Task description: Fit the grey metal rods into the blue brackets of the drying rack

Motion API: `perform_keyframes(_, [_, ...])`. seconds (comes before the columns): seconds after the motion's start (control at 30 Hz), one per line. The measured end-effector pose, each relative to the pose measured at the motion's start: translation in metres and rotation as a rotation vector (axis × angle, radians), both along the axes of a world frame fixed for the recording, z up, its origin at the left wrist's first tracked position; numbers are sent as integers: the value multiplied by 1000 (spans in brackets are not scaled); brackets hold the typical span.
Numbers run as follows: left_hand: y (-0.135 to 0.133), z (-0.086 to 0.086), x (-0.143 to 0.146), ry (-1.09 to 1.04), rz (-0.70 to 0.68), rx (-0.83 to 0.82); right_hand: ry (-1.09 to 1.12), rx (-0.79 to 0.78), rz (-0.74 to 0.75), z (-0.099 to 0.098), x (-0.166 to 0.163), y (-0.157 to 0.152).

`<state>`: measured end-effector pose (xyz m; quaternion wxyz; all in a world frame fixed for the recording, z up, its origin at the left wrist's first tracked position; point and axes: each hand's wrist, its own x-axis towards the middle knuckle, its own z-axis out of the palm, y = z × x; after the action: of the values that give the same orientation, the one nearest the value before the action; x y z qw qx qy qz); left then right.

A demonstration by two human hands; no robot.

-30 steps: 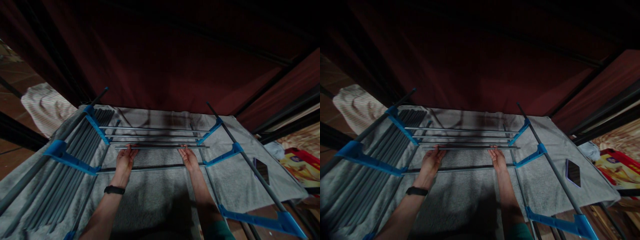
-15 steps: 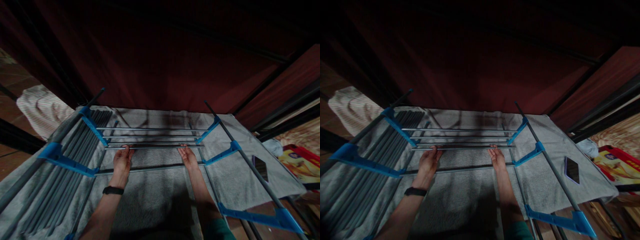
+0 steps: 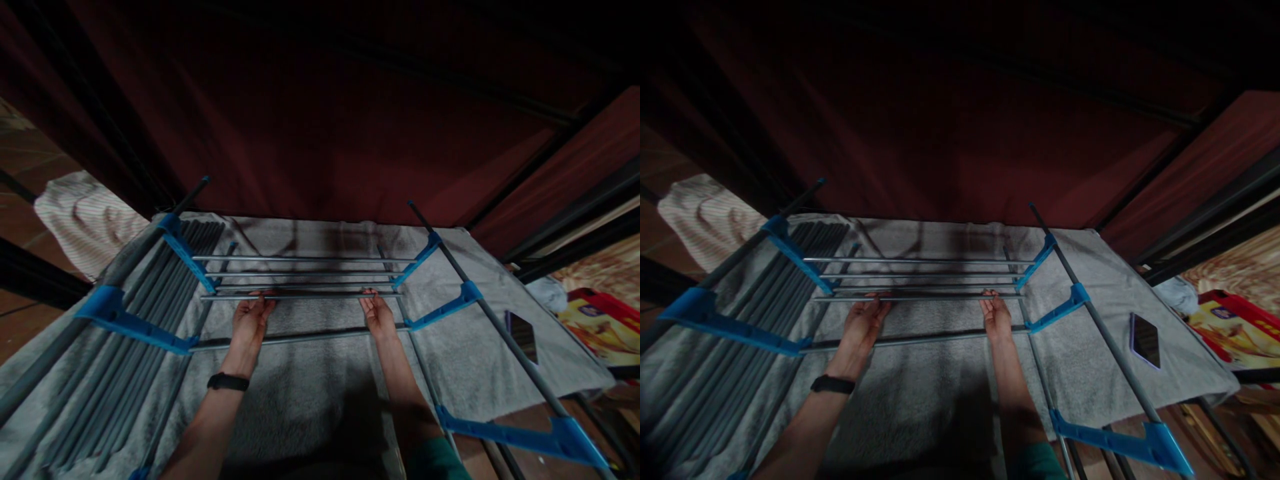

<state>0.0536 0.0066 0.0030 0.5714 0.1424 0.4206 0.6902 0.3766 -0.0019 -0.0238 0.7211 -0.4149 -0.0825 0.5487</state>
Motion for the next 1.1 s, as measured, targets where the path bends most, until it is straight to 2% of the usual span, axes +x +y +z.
perform_keyframes(0.2, [-3,-1,-3,-6,3,24,-4,5,-12,-2,1,0])
perform_keyframes(0.63, [-10,8,16,23,-101,42,56,-5,-17,5,-2,-2])
perform_keyframes(0.97, [-8,11,20,98,-38,83,66,-95,-55,8,-1,1])
perform_keyframes(1.1, [-8,17,22,111,-43,101,51,-58,-32,3,0,0])
